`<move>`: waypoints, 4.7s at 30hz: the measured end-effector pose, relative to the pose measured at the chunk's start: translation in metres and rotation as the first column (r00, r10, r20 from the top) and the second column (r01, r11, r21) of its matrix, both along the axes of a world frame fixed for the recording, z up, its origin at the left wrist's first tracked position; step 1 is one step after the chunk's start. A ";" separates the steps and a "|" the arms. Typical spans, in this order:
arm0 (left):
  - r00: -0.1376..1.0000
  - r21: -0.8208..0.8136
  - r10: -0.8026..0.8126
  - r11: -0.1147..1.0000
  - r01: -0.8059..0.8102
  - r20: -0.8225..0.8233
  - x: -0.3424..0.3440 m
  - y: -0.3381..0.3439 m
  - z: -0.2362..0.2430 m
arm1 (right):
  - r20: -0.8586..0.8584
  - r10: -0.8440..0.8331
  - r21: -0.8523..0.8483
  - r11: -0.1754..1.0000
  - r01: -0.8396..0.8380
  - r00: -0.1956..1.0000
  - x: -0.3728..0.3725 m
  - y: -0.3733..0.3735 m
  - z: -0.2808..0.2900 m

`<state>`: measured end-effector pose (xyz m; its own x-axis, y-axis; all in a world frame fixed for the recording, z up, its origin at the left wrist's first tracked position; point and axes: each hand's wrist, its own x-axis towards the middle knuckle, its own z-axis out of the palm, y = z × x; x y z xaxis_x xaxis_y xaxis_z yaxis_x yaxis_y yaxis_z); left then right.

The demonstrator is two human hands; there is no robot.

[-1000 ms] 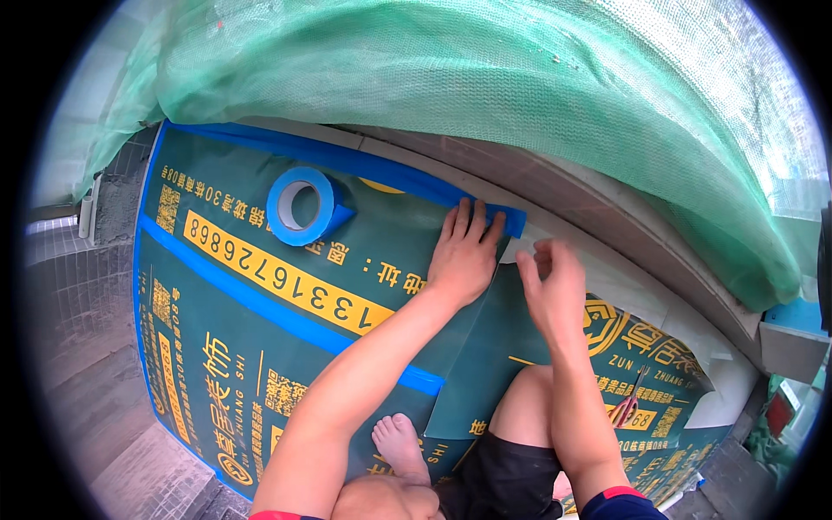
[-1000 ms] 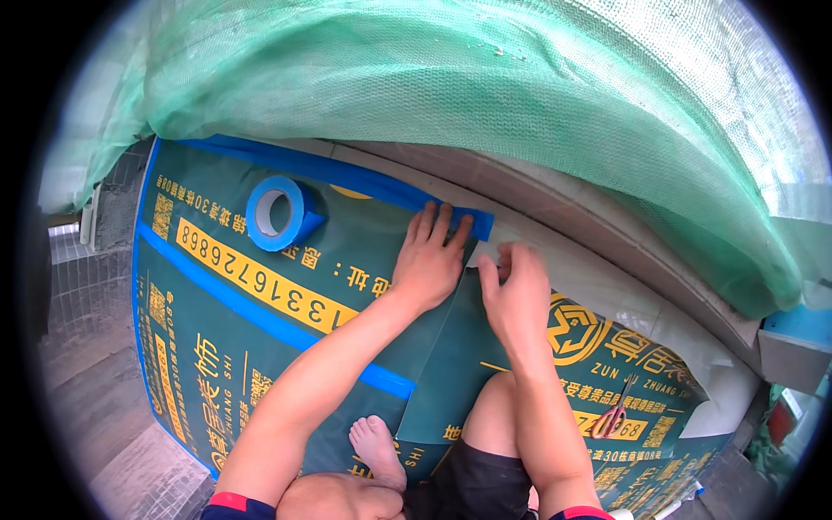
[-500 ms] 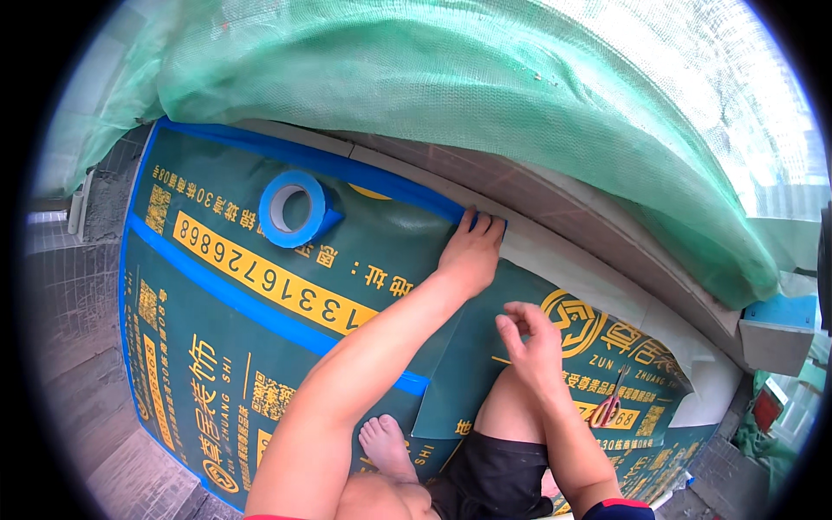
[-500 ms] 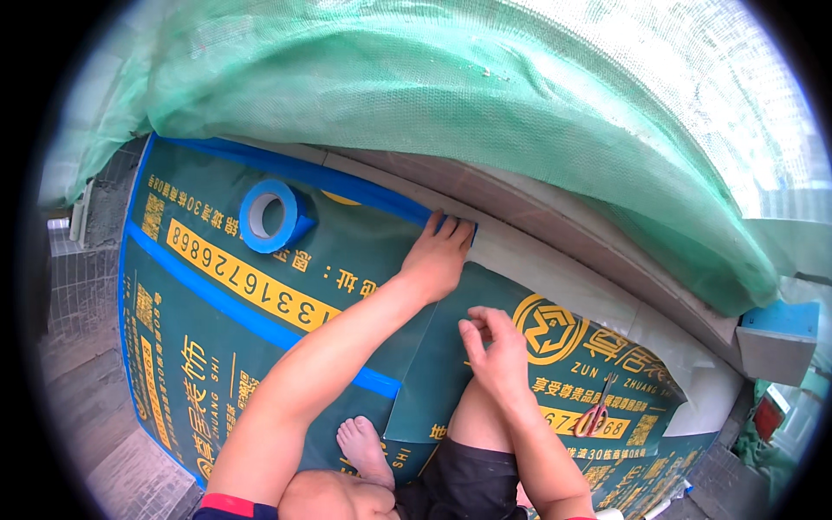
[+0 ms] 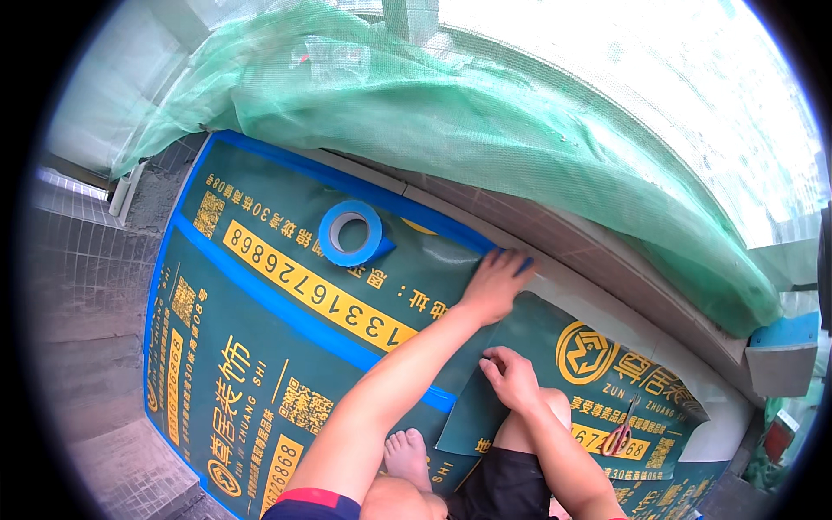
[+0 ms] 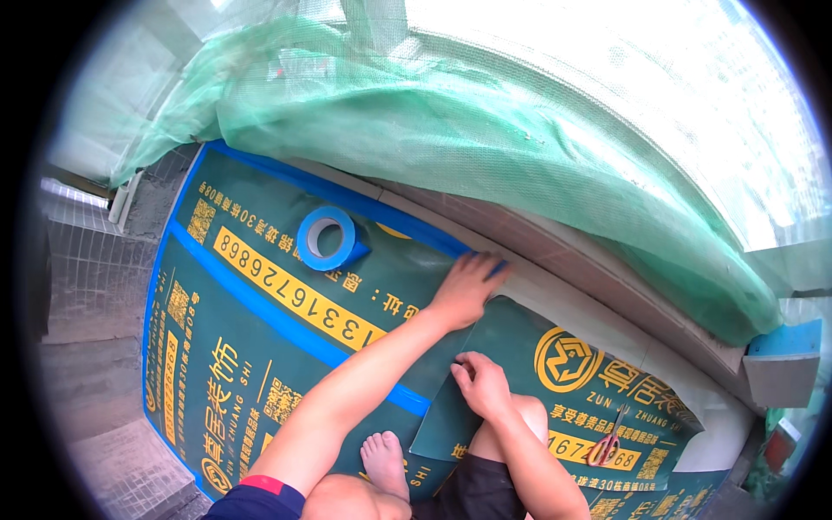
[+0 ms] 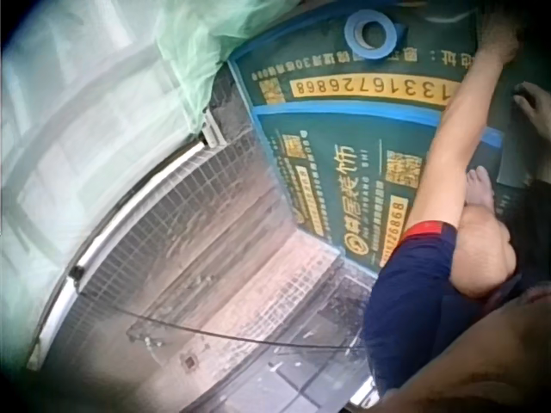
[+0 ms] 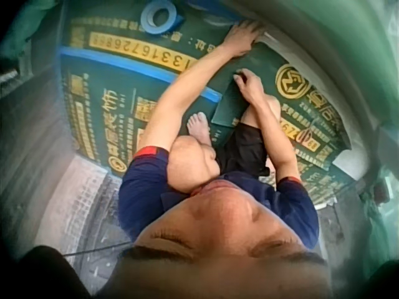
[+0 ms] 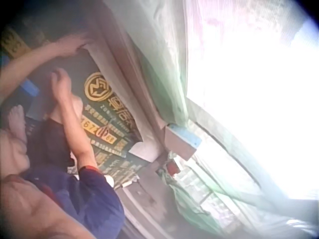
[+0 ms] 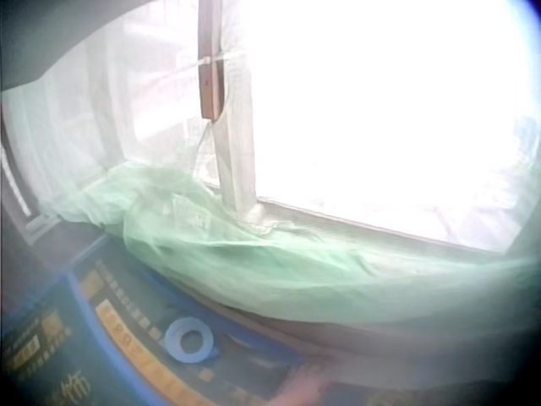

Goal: The person applies blue adhesive tape to the edges of a large green and blue sign on the floor, using scissors to cut the tape and a roll of white protective film.

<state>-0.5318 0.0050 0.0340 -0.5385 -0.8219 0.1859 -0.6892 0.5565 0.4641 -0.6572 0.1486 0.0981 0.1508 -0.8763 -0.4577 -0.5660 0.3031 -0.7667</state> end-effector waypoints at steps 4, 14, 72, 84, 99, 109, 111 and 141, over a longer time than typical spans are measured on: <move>0.824 -0.017 0.553 0.831 -0.556 0.120 0.053 -0.005 -0.017 | 0.008 -0.046 -0.013 0.999 0.046 0.999 -0.003 0.005 -0.008; 0.915 0.145 0.378 0.907 -0.396 0.139 0.011 -0.002 -0.011 | -0.005 0.035 0.117 0.993 -0.035 0.999 0.007 -0.006 -0.006; 0.960 0.731 0.272 0.669 -0.135 -0.071 0.054 0.269 0.025 | -0.623 -0.376 -0.423 0.900 0.109 0.686 -0.233 0.018 -0.047; 0.906 0.676 0.395 0.711 -0.195 -0.155 0.034 0.267 0.026 | -0.585 -0.289 -0.283 0.948 0.143 0.758 -0.308 -0.031 -0.070; 0.901 0.425 0.431 0.808 -0.408 0.045 0.027 0.276 0.025 | -0.591 -0.544 -0.462 0.834 0.302 0.596 -0.373 0.232 -0.012; 0.849 0.372 0.527 0.780 -0.503 0.041 0.007 0.297 0.031 | -0.586 -0.729 -0.579 0.682 0.446 0.354 -0.448 0.279 -0.023; 0.836 0.464 0.508 0.701 -0.541 0.208 0.024 0.297 0.025 | -0.709 -0.705 -0.591 0.606 0.532 0.016 -0.498 0.315 -0.047; 0.678 0.328 0.449 0.634 -0.700 0.581 0.015 0.263 0.038 | 0.041 -0.981 -0.084 -0.191 0.978 -0.188 -0.634 0.427 -0.080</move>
<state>-0.5172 0.2676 0.0720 0.1692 -0.8800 -0.4439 -0.9601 -0.2489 0.1273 -1.2913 0.5755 0.0182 -0.9266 0.0079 -0.3759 0.3334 0.4791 -0.8120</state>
